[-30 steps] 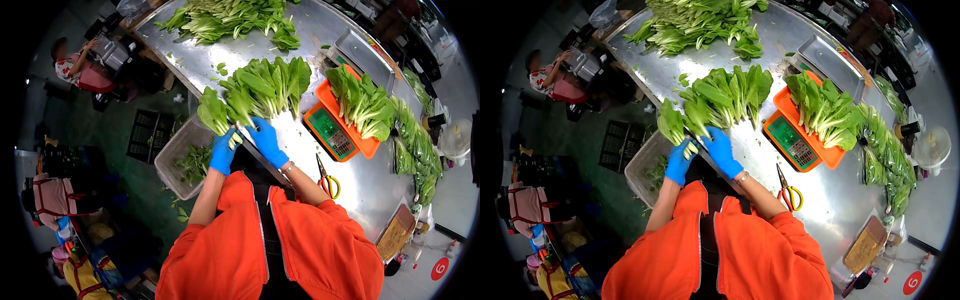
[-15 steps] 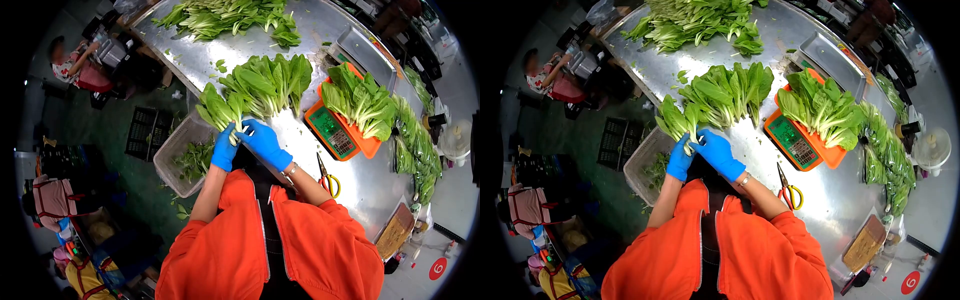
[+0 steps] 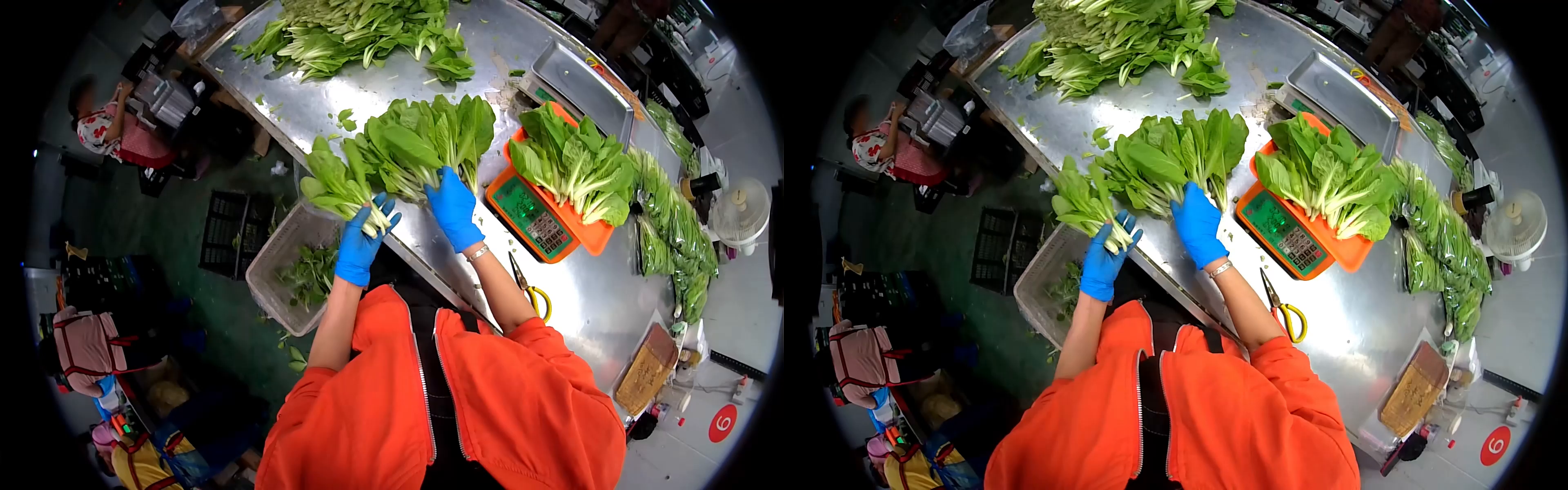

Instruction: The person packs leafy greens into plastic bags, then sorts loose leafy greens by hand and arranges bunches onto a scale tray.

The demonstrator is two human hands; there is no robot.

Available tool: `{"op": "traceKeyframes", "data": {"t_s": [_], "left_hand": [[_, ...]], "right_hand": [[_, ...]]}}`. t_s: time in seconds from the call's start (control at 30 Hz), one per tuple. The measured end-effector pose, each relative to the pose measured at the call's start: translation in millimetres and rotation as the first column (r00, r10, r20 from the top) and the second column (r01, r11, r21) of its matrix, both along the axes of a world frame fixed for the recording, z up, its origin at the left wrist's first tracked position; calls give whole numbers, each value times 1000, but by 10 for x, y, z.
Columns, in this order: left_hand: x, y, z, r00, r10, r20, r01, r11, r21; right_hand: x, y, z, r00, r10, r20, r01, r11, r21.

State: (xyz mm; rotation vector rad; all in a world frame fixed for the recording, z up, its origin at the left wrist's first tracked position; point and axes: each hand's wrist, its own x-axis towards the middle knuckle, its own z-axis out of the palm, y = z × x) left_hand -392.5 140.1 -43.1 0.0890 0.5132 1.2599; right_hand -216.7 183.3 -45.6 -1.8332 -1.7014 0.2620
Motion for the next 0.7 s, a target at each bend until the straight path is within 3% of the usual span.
{"op": "traceKeyframes", "data": {"t_s": [0.1,0.17,0.3,0.37,0.5,0.6,0.67,0.7], "left_hand": [[71,90,-38,997,27,-71,-27,1000,3],[114,207,-32,998,31,-58,-32,999,-22],[241,420,-101,990,32,-137,-40,997,-59],[340,475,-47,957,17,-290,-41,996,-75],[415,558,55,932,-131,-339,101,989,-105],[257,632,-49,929,-211,-305,210,977,-37],[247,590,9,940,-186,-285,179,983,-50],[210,591,9,956,-186,-227,185,982,-26]], "right_hand": [[95,81,29,995,-4,-103,-6,995,-102],[134,84,205,943,-55,-328,-5,984,-181],[125,86,130,827,-74,-557,20,995,-101],[32,9,249,833,-71,-549,20,995,-98],[-249,-97,218,991,82,-101,-61,979,197],[-246,-131,288,961,203,-185,-157,959,237],[-128,-110,374,822,72,-565,-85,996,4],[-9,-60,386,819,-52,-571,-61,982,-177]]}}
